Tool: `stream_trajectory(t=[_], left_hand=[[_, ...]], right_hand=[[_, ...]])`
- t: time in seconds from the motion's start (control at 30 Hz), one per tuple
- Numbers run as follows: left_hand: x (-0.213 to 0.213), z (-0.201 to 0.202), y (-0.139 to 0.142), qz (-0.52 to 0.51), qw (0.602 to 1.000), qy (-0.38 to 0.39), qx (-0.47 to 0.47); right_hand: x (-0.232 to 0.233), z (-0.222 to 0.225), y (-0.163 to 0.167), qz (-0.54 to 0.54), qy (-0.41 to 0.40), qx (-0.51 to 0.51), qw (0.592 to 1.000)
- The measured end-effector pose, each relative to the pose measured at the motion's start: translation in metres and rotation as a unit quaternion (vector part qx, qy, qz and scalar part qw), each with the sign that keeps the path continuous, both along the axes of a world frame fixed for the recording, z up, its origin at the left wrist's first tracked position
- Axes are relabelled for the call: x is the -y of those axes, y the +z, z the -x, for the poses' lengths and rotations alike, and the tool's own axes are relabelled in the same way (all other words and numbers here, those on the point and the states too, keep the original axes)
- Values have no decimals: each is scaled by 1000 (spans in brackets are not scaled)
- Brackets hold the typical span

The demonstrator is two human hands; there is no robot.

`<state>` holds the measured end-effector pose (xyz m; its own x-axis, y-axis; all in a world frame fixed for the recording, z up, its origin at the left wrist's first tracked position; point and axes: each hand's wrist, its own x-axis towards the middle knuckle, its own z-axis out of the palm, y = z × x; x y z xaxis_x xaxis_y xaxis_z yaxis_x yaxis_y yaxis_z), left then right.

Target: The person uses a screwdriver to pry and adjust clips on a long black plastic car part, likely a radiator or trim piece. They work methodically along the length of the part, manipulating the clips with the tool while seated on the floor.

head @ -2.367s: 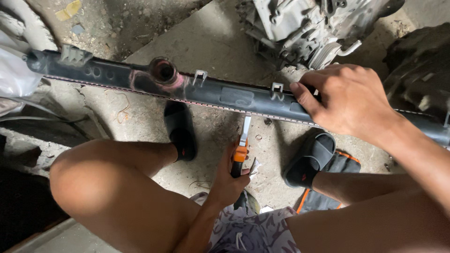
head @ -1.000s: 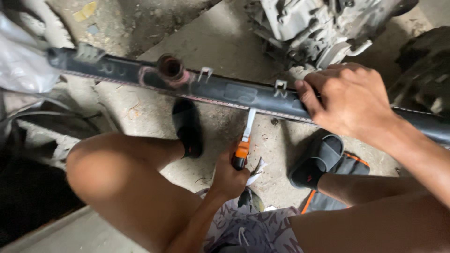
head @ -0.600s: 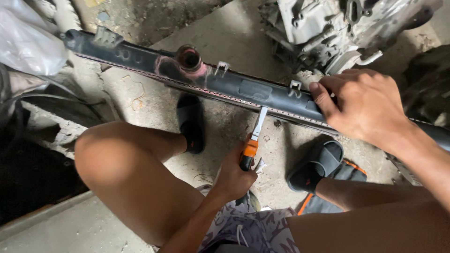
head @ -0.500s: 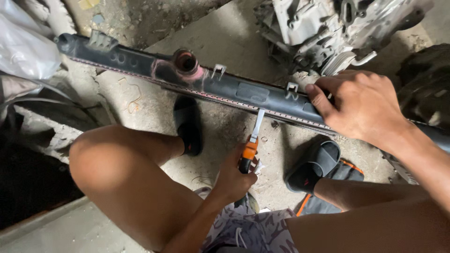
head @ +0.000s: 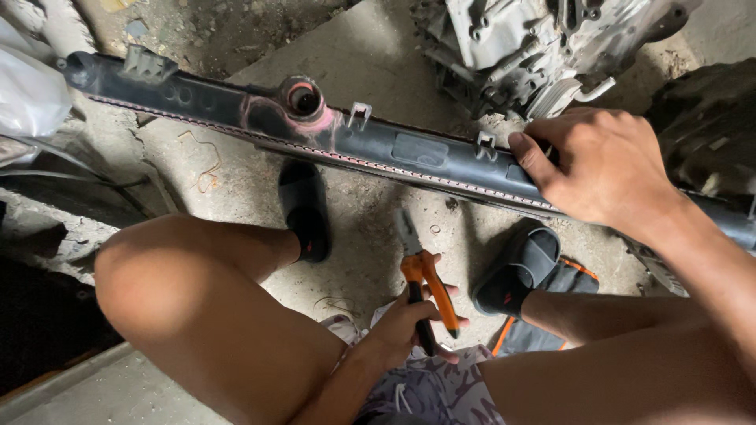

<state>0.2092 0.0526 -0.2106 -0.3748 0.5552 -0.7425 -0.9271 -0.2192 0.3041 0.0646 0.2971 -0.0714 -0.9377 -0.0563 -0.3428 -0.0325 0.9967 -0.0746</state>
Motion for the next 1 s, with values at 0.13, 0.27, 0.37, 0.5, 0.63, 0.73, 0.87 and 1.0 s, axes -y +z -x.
stream_trajectory(t=[0.13, 0.27, 0.37, 0.5, 0.63, 0.73, 0.87, 1.0], left_hand=[[-2, -2, -4, -62, 995, 80, -22], [-5, 2, -10, 21, 986, 83, -144], [-4, 10, -13, 142, 943, 52, -295], [0, 20, -16, 295, 860, -27, -416], [4, 26, -17, 270, 851, 43, -448], [6, 27, -16, 299, 862, 9, -409], [6, 27, -12, 311, 847, 11, -431], [6, 28, -8, 295, 852, 38, -430]], right_hand=[[1, 1, 1, 5, 28, -34, 999], [3, 2, 3, -38, -19, 66, 997], [5, 2, 5, -17, -14, 48, 999], [7, 3, 8, -26, -29, 75, 996], [8, 3, 9, -49, -35, 100, 993], [5, 3, 7, -9, 1, 34, 999], [1, 2, 1, -10, 14, 20, 1000], [-1, 2, -3, -9, -5, 48, 999]])
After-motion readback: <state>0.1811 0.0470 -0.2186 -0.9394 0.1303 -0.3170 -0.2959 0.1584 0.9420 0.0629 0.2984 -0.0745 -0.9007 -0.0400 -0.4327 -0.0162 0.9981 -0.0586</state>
